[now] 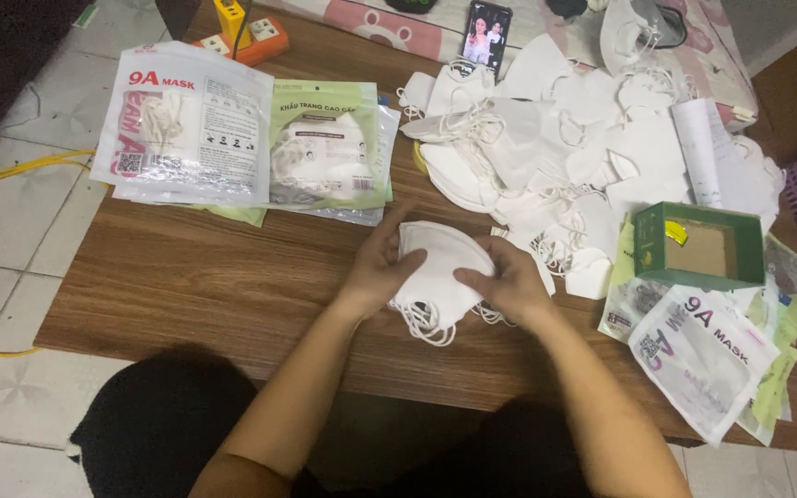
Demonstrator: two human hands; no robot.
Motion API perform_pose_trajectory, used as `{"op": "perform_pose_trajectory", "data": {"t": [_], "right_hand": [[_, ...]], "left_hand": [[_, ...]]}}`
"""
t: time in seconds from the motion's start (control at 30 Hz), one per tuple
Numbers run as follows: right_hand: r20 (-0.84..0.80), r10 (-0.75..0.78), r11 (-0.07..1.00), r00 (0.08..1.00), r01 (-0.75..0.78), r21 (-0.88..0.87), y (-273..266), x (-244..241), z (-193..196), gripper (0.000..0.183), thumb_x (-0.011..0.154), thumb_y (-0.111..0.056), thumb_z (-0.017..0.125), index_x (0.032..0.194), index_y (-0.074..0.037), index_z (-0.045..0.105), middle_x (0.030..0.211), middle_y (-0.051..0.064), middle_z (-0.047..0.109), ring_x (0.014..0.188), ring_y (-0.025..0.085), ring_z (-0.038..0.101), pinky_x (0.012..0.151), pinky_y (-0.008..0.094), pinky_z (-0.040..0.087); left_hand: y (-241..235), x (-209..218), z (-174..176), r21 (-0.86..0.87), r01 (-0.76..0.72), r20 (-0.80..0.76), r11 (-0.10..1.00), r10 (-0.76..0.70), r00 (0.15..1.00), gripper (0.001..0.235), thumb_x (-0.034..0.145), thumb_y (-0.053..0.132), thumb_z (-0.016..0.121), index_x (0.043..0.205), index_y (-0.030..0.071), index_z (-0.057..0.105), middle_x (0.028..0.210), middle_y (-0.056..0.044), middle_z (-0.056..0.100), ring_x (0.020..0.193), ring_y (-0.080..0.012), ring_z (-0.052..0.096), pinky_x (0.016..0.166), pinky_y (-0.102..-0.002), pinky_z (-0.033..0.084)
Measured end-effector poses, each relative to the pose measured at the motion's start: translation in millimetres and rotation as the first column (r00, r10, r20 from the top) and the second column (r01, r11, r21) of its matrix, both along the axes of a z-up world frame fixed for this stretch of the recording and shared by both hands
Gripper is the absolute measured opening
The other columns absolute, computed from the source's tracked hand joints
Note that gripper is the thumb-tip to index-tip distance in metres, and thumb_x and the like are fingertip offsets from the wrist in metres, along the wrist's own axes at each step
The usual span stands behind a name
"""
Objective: The person is manually folding and stacking face masks on a wooden table in preparation for packaging.
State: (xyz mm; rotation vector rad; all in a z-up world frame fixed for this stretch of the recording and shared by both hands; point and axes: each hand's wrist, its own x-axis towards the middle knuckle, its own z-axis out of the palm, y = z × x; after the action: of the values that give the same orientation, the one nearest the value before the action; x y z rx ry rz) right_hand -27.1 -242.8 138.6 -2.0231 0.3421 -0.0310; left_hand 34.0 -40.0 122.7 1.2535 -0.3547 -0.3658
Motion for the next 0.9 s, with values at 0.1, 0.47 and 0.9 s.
{"op": "perform_pose_trajectory", "data": {"t": [0.1,0.47,0.9], "right_hand": [[0.0,0.021,0.999,1.0,-0.021,0.041,-6,1,3,0.05,0.075,-0.011,0.089,0.12,0.0,0.071,0.091,0.015,0.073,0.084,0.024,0.065,0.074,0.036,0.056],[-0.163,-0.241,0.723,0.957,0.065,-0.688,-94,10,-48,0.049,0.086,-0.032,0.08,0.129,-0.01,0.07,0.112,0.019,0.073,0.108,0.039,0.07,0.087,0.051,0.057],[-0.264,-0.198,0.56,0.944,-0.113,-0.821,-77,11,-43,0.061,0.084,-0.025,0.08,0.139,-0.005,0.063,0.112,0.027,0.074,0.109,0.044,0.071,0.091,0.056,0.056]], "left_hand": [[4,-10,12,0.08,0.021,0.062,0.997,-0.026,0.998,0.058,0.092,0.0,0.064,0.148,0.004,0.05,0.144,-0.029,0.055,0.125,-0.0379,0.059,0.102,-0.05,0.054],[17,1,-6,0.101,-0.165,0.274,0.981,0.132,0.953,0.053,0.092,-0.005,0.064,0.144,-0.003,0.053,0.146,-0.028,0.053,0.138,-0.0342,0.046,0.118,-0.05,0.036],[13,10,-54,0.19,-0.118,0.076,0.975,0.105,0.992,0.025,0.096,0.006,0.065,0.115,0.013,0.079,0.121,-0.016,0.066,0.123,-0.0237,0.06,0.109,-0.044,0.048]]}}
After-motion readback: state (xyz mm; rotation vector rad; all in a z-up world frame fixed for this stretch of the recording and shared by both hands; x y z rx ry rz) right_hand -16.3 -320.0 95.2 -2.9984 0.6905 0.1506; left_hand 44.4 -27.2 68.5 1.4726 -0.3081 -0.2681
